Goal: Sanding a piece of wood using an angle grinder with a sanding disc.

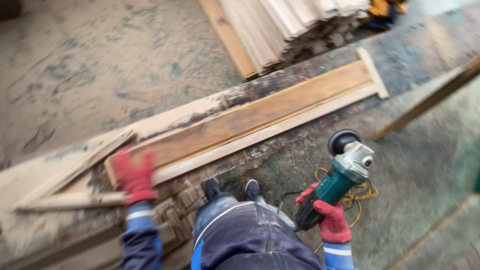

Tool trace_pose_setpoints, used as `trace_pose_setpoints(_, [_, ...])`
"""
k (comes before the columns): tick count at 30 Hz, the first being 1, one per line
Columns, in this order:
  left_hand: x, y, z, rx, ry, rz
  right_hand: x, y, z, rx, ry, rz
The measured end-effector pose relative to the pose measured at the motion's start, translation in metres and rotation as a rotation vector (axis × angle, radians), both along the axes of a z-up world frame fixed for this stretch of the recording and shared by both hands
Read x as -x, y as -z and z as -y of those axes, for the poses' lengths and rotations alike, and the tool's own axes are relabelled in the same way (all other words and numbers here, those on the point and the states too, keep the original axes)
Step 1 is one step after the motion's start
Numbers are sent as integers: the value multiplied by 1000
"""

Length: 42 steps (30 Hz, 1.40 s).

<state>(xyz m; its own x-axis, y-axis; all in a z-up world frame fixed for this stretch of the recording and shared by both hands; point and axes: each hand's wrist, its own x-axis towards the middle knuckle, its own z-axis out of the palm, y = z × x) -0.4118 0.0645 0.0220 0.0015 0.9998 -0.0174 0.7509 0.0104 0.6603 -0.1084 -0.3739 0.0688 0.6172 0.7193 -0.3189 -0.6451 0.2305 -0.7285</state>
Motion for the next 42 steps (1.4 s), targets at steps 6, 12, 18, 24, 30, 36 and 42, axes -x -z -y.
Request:
trace_pose_setpoints(6, [-161, -63, 180, 1034, 729, 934, -32, 12, -23, 91, -279, 16])
trace_pose_setpoints(12, [-207, -56, 235, 1033, 660, 1079, -33, 33, -63, 198, -624, 237])
trace_pose_setpoints(18, [-162, -47, 214, 835, 386, 1511, 13, 3, -111, 541, -777, 572])
trace_pose_setpoints(24, [-136, -39, 167, 825, 29, 1514, 70, -14, -167, 637, -759, 412])
trace_pose_setpoints(30, [-107, -20, 125, 889, -200, 1409, 120, -11, -215, 628, -670, 386])
trace_pose_setpoints(36, [-73, -9, 99, 1137, 34, 1675, 130, 2, -220, 638, -707, 261])
trace_pose_setpoints(42, [-75, -18, 85, 1215, -7, 1602, 129, 7, -225, 710, -657, 208])
